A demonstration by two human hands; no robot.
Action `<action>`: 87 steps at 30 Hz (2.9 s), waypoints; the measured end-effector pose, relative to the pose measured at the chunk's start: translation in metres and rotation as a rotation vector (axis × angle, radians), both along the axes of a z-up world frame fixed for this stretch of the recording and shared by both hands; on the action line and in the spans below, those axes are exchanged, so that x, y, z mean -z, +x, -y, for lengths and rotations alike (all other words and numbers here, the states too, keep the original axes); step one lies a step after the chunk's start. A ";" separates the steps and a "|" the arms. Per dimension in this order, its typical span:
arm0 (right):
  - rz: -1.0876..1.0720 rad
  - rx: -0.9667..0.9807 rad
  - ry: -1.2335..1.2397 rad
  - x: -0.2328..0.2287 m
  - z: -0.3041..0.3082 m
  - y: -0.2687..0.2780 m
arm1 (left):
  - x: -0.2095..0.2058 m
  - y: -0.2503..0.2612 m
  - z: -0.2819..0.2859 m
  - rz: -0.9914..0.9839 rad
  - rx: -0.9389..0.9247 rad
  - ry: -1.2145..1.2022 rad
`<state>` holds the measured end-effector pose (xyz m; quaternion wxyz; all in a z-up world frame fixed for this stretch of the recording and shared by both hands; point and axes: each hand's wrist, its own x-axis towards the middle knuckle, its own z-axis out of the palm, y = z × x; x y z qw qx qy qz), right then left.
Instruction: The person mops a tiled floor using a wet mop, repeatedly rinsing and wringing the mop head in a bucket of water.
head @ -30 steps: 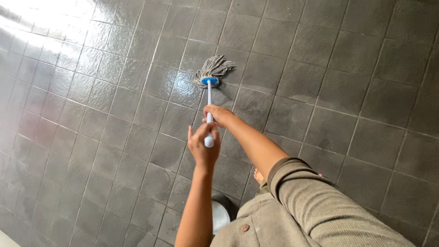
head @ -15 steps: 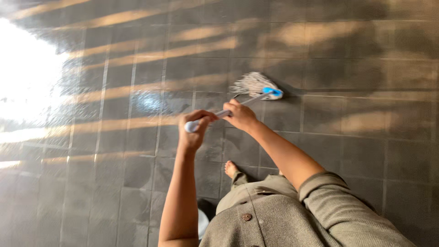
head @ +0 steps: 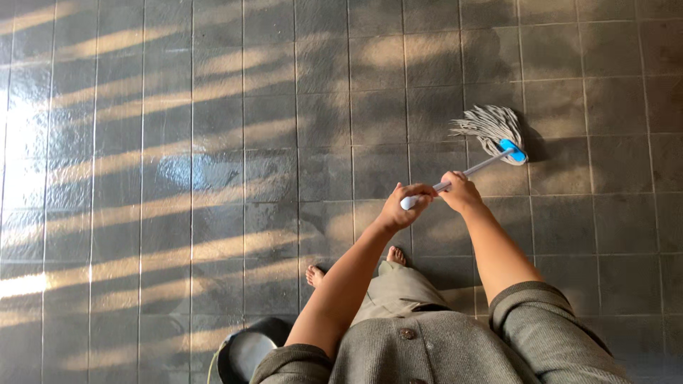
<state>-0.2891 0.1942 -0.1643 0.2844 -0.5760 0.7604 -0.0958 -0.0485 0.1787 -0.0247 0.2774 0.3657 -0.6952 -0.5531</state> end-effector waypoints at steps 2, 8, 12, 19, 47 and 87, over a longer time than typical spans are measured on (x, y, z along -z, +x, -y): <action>0.004 -0.025 0.037 -0.011 0.001 0.009 | -0.010 0.008 -0.005 0.020 -0.036 0.018; 0.126 -0.204 -0.039 -0.045 0.022 0.137 | -0.063 0.125 -0.015 0.079 -0.205 0.045; 0.257 -0.349 -0.252 -0.071 0.029 0.276 | -0.127 0.239 -0.036 0.155 -0.396 -0.047; 0.575 -0.604 -0.365 -0.099 -0.002 0.529 | -0.219 0.403 -0.127 0.403 -0.776 -0.200; 0.365 -0.308 -0.112 -0.148 -0.115 0.380 | -0.157 0.341 -0.156 0.270 -0.258 -0.147; 0.900 -0.489 0.370 -0.060 -0.095 0.794 | -0.139 0.545 -0.275 0.566 -1.245 -0.373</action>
